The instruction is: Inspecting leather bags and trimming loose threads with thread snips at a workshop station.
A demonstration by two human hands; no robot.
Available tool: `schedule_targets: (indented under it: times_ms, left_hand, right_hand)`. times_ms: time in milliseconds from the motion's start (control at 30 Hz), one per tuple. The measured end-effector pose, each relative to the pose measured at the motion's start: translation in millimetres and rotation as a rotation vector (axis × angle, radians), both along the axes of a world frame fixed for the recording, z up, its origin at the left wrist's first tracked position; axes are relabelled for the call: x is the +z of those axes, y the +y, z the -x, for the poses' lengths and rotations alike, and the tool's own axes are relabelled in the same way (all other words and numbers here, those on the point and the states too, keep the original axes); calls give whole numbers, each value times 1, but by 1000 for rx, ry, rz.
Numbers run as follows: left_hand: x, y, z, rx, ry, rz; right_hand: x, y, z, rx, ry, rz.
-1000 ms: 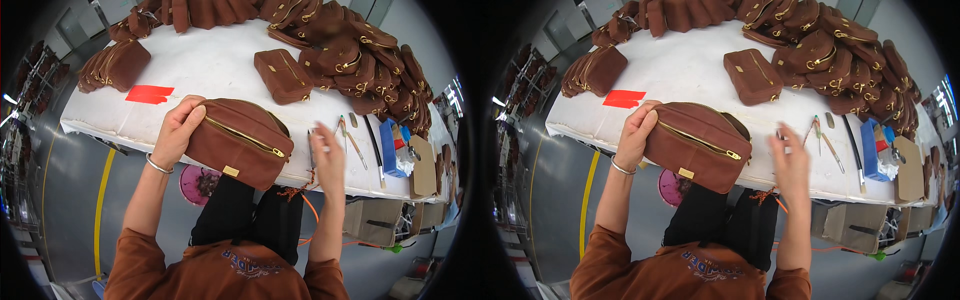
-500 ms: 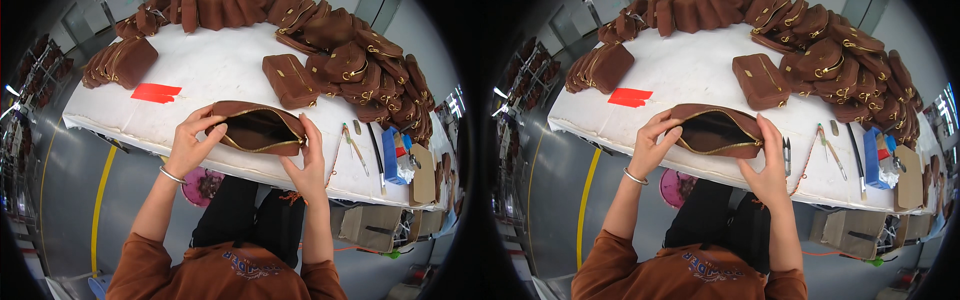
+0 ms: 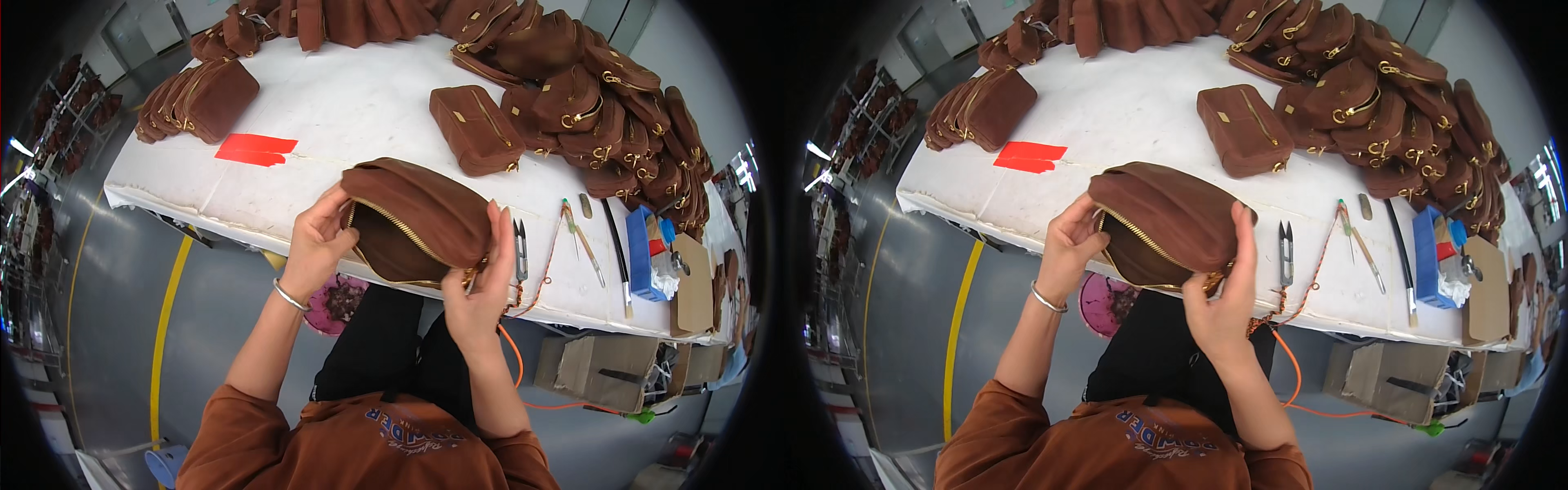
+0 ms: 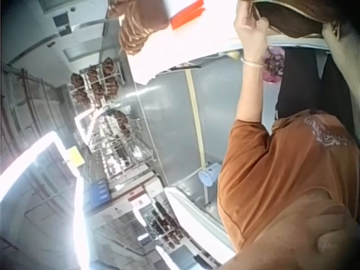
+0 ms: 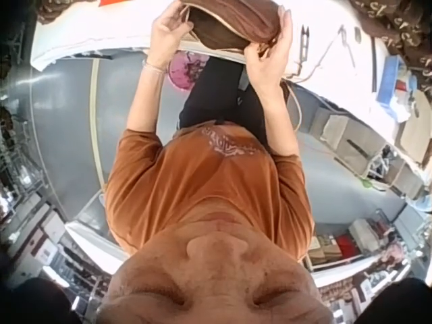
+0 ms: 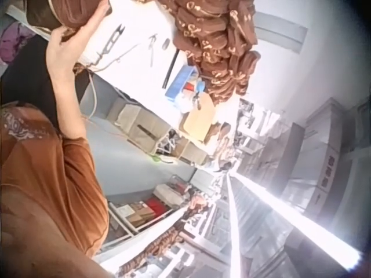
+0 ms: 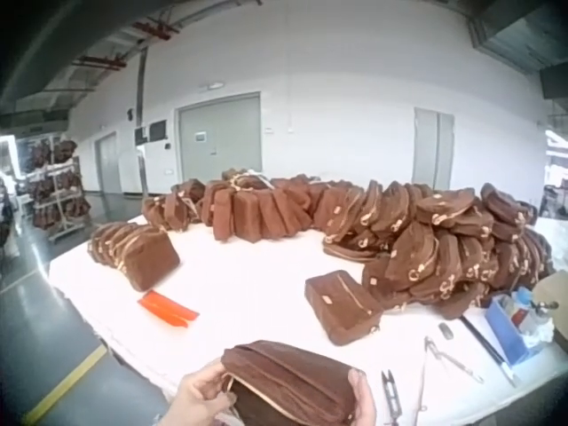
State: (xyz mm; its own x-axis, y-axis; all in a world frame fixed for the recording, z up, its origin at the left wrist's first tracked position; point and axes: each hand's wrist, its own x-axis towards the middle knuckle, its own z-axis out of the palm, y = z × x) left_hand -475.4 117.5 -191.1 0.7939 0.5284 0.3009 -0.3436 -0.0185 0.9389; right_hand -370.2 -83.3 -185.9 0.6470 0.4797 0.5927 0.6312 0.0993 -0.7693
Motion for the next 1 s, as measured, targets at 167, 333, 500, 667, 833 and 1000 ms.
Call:
schedule_targets:
  times_ms: [167, 333, 500, 667, 833, 1000]
  left_hand:
    - [-19, -3, 2, 263, 208, -142]
    - [4, -28, 24, 311, 324, 119]
    - [18, -38, 21, -32, 119, 766]
    - [9, -46, 5, -43, 76, 730]
    - [7, -52, 3, -7, 69, 725]
    - [-4, -78, 2, -117, 150, 678]
  right_hand:
    - [-27, 7, 0, -52, -50, 145]
    - [-22, -5, -5, 92, 190, 157]
    - [-34, -14, -16, 228, 300, 7]
    - [-34, -20, 3, 136, 410, -67]
    - [-40, -27, 10, -110, 389, 23]
    - [-38, -23, 20, -37, 470, 76]
